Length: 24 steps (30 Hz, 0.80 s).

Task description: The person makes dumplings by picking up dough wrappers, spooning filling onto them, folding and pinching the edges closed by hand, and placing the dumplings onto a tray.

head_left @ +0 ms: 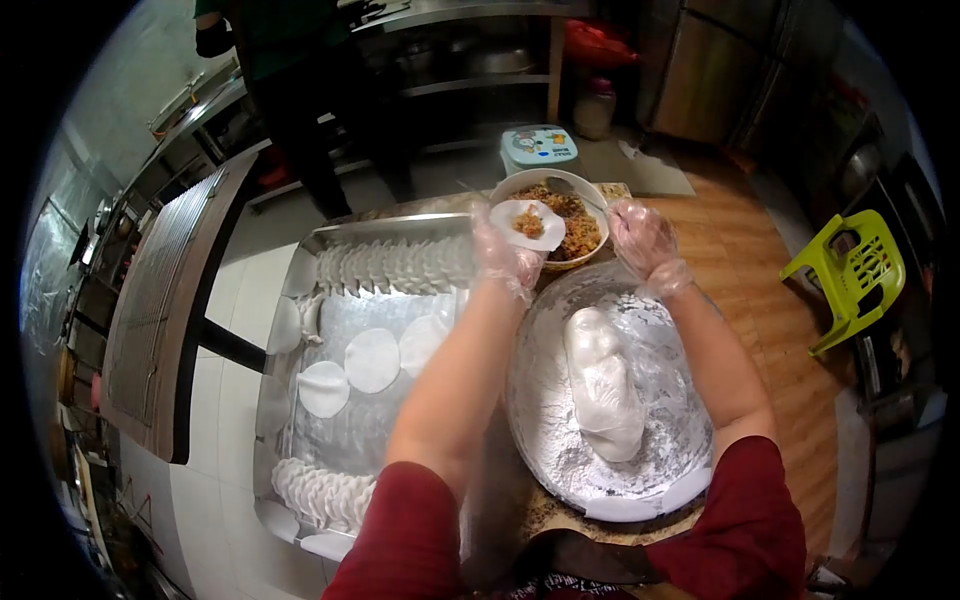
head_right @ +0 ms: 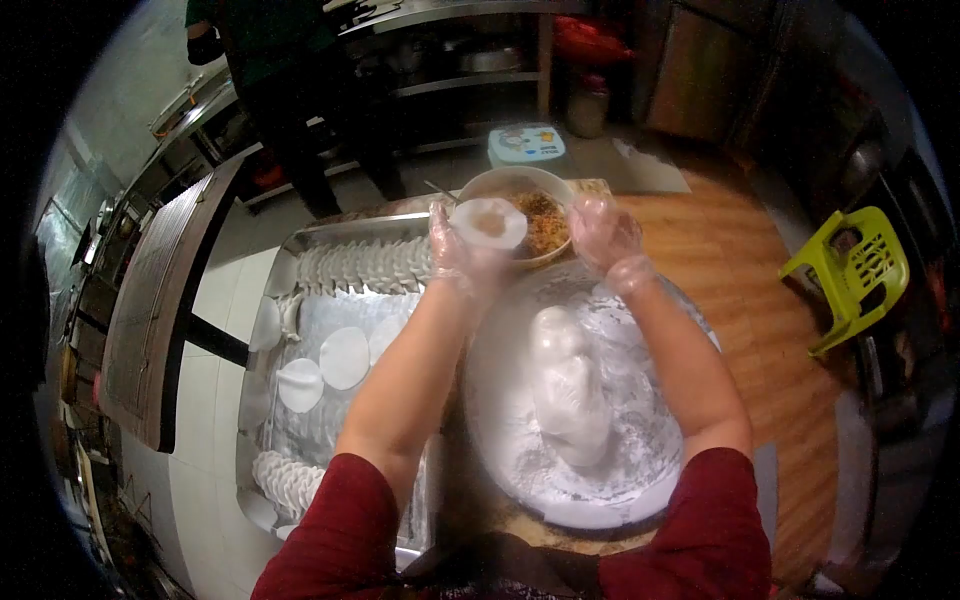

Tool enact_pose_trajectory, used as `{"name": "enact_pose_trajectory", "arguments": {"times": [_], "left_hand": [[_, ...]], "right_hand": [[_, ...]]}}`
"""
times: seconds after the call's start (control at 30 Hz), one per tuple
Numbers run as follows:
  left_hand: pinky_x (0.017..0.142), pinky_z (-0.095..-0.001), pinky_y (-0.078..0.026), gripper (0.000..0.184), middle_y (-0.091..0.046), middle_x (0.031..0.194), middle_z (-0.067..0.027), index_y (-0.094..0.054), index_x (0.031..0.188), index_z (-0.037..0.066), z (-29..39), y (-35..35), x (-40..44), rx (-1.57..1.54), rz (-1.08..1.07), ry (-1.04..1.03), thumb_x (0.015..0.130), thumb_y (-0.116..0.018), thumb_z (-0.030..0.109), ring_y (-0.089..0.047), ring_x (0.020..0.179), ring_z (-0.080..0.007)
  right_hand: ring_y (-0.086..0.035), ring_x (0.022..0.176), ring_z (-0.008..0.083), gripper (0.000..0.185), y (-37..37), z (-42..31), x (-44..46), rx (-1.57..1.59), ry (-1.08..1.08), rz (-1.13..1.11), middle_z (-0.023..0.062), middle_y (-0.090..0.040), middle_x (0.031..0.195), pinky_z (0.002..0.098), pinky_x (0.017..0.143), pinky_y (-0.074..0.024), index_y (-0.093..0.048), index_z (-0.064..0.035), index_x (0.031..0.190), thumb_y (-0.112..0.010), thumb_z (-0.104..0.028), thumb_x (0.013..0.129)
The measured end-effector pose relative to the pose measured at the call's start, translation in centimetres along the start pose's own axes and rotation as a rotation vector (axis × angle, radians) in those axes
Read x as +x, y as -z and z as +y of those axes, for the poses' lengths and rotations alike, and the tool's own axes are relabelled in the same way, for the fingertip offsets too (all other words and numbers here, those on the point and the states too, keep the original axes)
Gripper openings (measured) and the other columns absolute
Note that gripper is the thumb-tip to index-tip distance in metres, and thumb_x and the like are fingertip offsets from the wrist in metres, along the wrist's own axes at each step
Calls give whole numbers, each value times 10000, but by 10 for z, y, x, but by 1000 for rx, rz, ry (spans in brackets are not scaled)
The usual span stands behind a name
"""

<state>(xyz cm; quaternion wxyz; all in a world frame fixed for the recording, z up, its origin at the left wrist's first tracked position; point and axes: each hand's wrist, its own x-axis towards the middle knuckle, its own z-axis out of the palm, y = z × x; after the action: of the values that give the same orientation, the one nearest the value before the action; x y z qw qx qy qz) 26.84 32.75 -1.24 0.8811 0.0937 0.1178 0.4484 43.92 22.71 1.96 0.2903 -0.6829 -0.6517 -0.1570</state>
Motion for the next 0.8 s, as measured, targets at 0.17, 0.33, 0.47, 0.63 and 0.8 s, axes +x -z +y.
{"name": "enact_pose_trajectory", "arguments": {"times": [0.17, 0.33, 0.47, 0.63, 0.8], "left_hand": [[965, -510, -449, 720, -526, 1143, -226, -461, 1201, -77, 10, 11, 1, 79, -23, -58, 995, -204, 563, -521, 1074, -359], [1019, -496, -412, 723, -520, 1165, -225, -466, 1206, -75, 15, 1, -10, 33, -17, -61, 994, -207, 565, -507, 1104, -363], [1023, -533, -404, 709, -512, 1178, -226, -457, 1222, -67, 15, 7, -5, 74, 3, -69, 992, -236, 566, -502, 1113, -363], [989, -559, -427, 712, -496, 1209, -229, -420, 1265, -63, 7, 14, 2, 49, -37, -31, 987, -265, 574, -499, 1126, -366], [962, -537, -459, 710, -487, 1240, -229, -400, 1300, -60, -1, 3, -9, 25, -24, -10, 990, -259, 563, -503, 1126, -370]], "right_hand": [[-652, 769, 319, 206, -22, 36, 11, -354, 25, -422, 173, -663, 806, 421, 710, -538, -680, -40, 790, -527, -154, 869], [-576, 617, 207, 184, -45, 72, 17, 207, -179, -502, 91, -621, 673, 353, 589, -462, -663, -44, 766, -668, -228, 757], [-441, 501, 92, 131, 2, 31, 15, 700, -855, -549, -13, -520, 587, 268, 449, -331, -690, -74, 769, -682, -204, 774], [-458, 540, 104, 129, -1, 44, 2, 954, -700, -435, 12, -532, 617, 281, 487, -357, -665, -51, 765, -659, -178, 780], [-556, 568, 140, 98, 6, -7, -7, 635, -303, -142, 23, -604, 662, 271, 543, -441, -675, -44, 861, -633, -133, 863]]}}
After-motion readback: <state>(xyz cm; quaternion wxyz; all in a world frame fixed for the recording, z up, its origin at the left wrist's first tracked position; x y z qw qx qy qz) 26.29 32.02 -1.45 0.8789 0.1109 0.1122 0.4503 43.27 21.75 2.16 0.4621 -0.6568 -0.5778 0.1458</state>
